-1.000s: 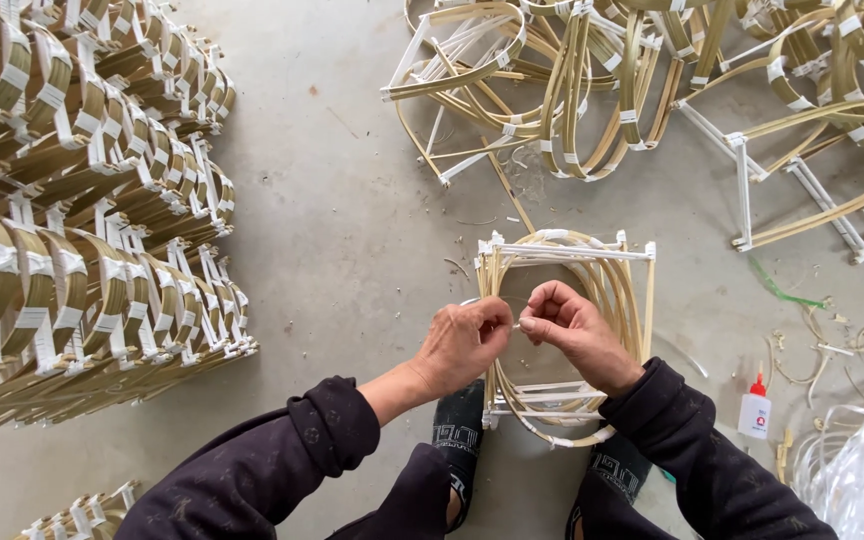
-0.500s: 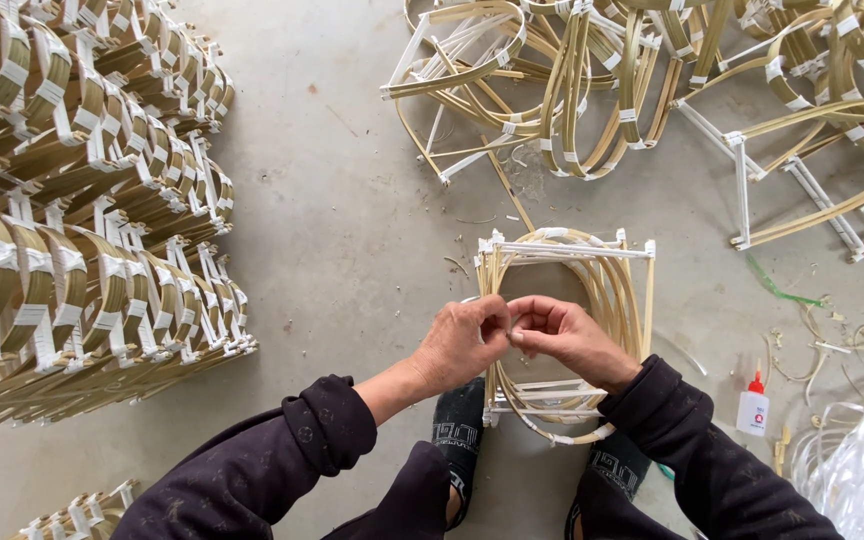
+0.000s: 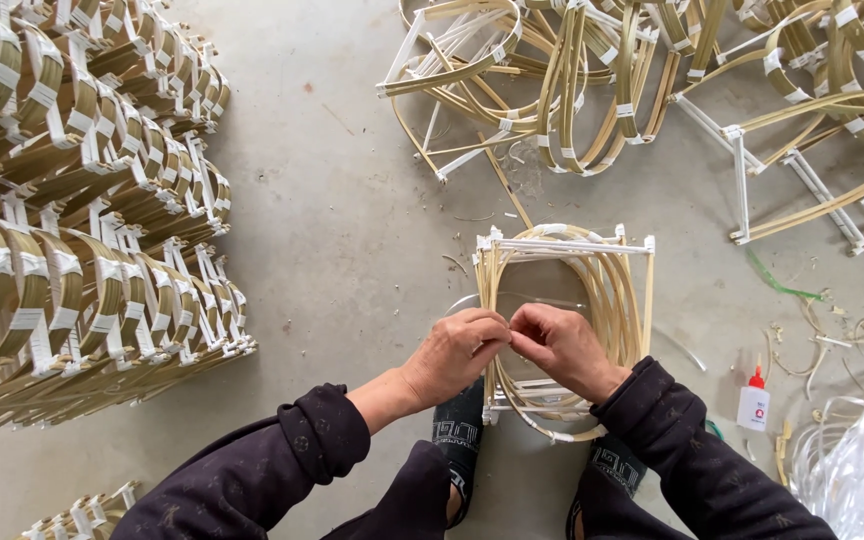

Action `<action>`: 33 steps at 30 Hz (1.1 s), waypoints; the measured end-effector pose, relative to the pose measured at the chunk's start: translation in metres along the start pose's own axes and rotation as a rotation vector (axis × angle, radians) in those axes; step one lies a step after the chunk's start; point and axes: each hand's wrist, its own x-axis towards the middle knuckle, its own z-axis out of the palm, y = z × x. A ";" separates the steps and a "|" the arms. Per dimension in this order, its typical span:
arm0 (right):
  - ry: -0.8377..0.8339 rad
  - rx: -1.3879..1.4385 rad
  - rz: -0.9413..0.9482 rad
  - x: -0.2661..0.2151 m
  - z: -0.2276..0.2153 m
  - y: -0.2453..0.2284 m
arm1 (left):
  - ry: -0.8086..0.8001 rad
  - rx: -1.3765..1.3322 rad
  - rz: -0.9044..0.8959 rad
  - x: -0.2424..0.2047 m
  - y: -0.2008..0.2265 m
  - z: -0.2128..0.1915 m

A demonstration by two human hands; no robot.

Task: The person assembles a small wooden frame by hand, securing curved wooden pieces with white plastic ties and applying glue to the joints. They then add a second frame layer and continue securing the structure with ties and glue.

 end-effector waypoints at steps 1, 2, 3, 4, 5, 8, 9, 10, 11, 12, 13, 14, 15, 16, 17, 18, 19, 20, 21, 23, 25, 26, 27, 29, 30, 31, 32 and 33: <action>0.000 -0.001 -0.001 0.001 0.001 0.003 | 0.001 0.001 0.000 0.000 0.001 -0.001; -0.027 0.131 0.036 0.002 0.001 0.006 | -0.002 -0.019 -0.023 -0.001 0.003 -0.002; -0.053 0.264 0.073 0.003 0.002 0.009 | -0.008 -0.039 -0.047 -0.001 0.005 -0.002; -0.052 0.264 0.073 0.003 0.000 0.008 | -0.008 -0.038 -0.047 -0.001 0.007 -0.003; -0.100 0.335 0.143 0.005 -0.003 0.007 | 0.037 -0.011 -0.016 0.000 0.009 -0.005; -0.101 0.362 0.209 0.007 -0.003 0.018 | 0.079 -0.001 -0.051 0.005 0.025 -0.013; -0.053 0.320 0.205 0.007 -0.001 0.024 | 0.075 -0.018 -0.117 0.007 0.032 -0.017; -0.053 0.319 0.205 0.006 -0.004 0.018 | 0.076 -0.018 -0.117 0.005 0.026 -0.014; 0.001 0.141 0.264 0.005 -0.006 0.012 | 0.122 -0.021 -0.169 0.002 0.020 -0.011; 0.057 -0.037 0.320 0.004 -0.009 0.005 | 0.168 -0.025 -0.221 0.000 0.014 -0.009; 0.055 -0.038 0.319 0.004 -0.009 0.005 | 0.170 -0.025 -0.221 -0.007 -0.003 0.000; 0.084 0.032 0.342 0.003 -0.010 0.005 | 0.213 -0.092 -0.354 -0.015 -0.019 0.008; 0.110 0.102 0.364 0.003 -0.010 0.005 | 0.256 -0.160 -0.487 -0.022 -0.036 0.016; 0.107 0.100 0.363 0.002 -0.010 0.007 | 0.260 -0.160 -0.489 -0.026 -0.041 0.018; 0.127 0.156 0.329 0.002 -0.010 0.010 | 0.155 -0.043 -0.527 -0.030 -0.047 0.019; 0.148 0.213 0.295 0.001 -0.009 0.012 | 0.050 0.073 -0.564 -0.034 -0.053 0.021; 0.143 0.211 0.292 -0.001 -0.010 0.006 | 0.055 0.073 -0.566 -0.043 -0.071 0.029; 0.128 0.251 0.296 -0.002 -0.012 -0.001 | 0.027 0.084 -0.474 -0.052 -0.088 0.038; 0.112 0.290 0.299 -0.003 -0.014 -0.008 | 0.000 0.094 -0.382 -0.061 -0.107 0.046; 0.115 0.282 0.284 -0.006 -0.022 -0.017 | -0.027 0.174 -0.373 -0.057 -0.106 0.029; 0.119 0.275 0.271 -0.011 -0.034 -0.028 | -0.057 0.253 -0.365 -0.056 -0.106 0.006; 0.135 0.214 0.250 -0.014 -0.042 -0.034 | -0.048 0.248 -0.532 -0.056 -0.106 -0.007; 0.151 0.152 0.230 -0.017 -0.050 -0.040 | -0.040 0.239 -0.701 -0.057 -0.106 -0.020; 0.150 0.083 0.172 -0.021 -0.064 -0.042 | -0.116 0.359 -0.732 -0.085 -0.145 -0.041; 0.153 0.018 0.113 -0.023 -0.072 -0.043 | -0.196 0.483 -0.756 -0.097 -0.165 -0.051; 0.149 0.016 0.117 -0.022 -0.078 -0.050 | -0.198 0.478 -0.760 -0.117 -0.177 -0.071; 0.153 -0.080 0.079 -0.020 -0.083 -0.057 | -0.379 0.606 -0.827 -0.137 -0.190 -0.090; 0.158 -0.176 0.040 -0.019 -0.089 -0.063 | -0.563 0.735 -0.885 -0.156 -0.204 -0.109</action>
